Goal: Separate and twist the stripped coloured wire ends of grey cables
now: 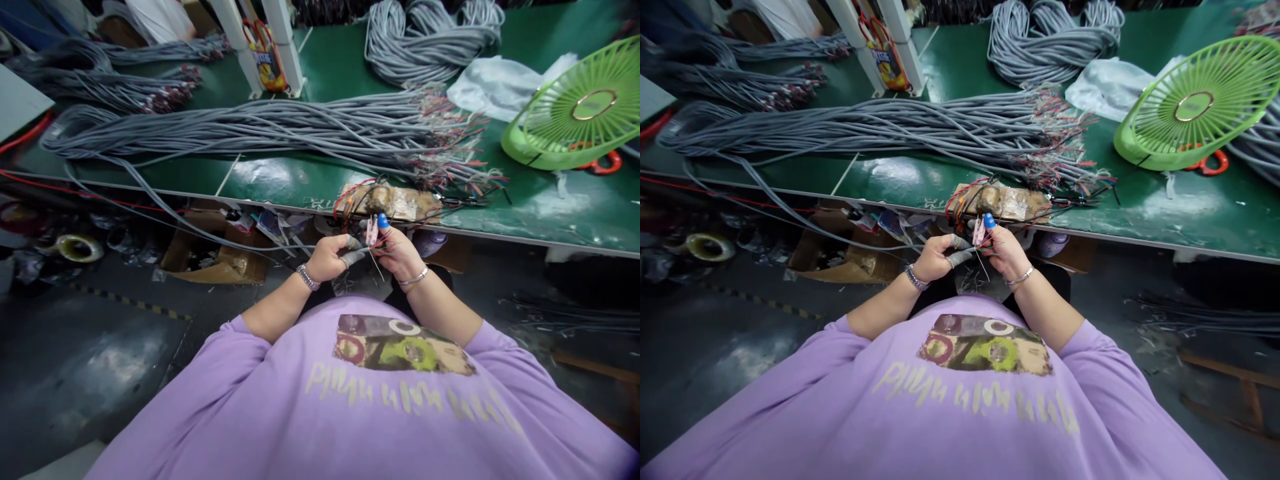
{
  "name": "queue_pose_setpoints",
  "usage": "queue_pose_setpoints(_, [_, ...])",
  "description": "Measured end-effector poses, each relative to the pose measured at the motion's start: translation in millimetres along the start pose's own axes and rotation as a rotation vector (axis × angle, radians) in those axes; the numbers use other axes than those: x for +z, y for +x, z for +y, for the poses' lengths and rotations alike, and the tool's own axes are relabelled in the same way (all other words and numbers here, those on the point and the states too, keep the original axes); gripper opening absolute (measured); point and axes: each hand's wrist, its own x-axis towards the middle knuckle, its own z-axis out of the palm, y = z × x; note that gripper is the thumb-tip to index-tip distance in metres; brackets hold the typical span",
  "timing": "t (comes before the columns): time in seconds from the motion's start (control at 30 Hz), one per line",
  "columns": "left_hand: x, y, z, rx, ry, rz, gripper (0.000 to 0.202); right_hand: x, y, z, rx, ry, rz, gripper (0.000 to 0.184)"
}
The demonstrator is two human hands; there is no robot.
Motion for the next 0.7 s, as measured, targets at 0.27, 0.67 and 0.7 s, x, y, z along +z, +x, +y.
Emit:
queue_pose_setpoints(0.27, [-1.5,2,3,0.026,-0.026,-0.025,0.025,-5,0,10,0.049,0.108,-0.027,0.062])
queue_pose_setpoints(0.67, [-15.9,-51,27,0.073,0.006,-0.169,0.014,-35,-18,20,0.187,0.135,0.010,0.059])
queue_pose_setpoints(0.7, [-15.3,-54,27,0.062,0.039,-0.145,0.014,-36,-19,20,0.184,0.130,0.006,0.058])
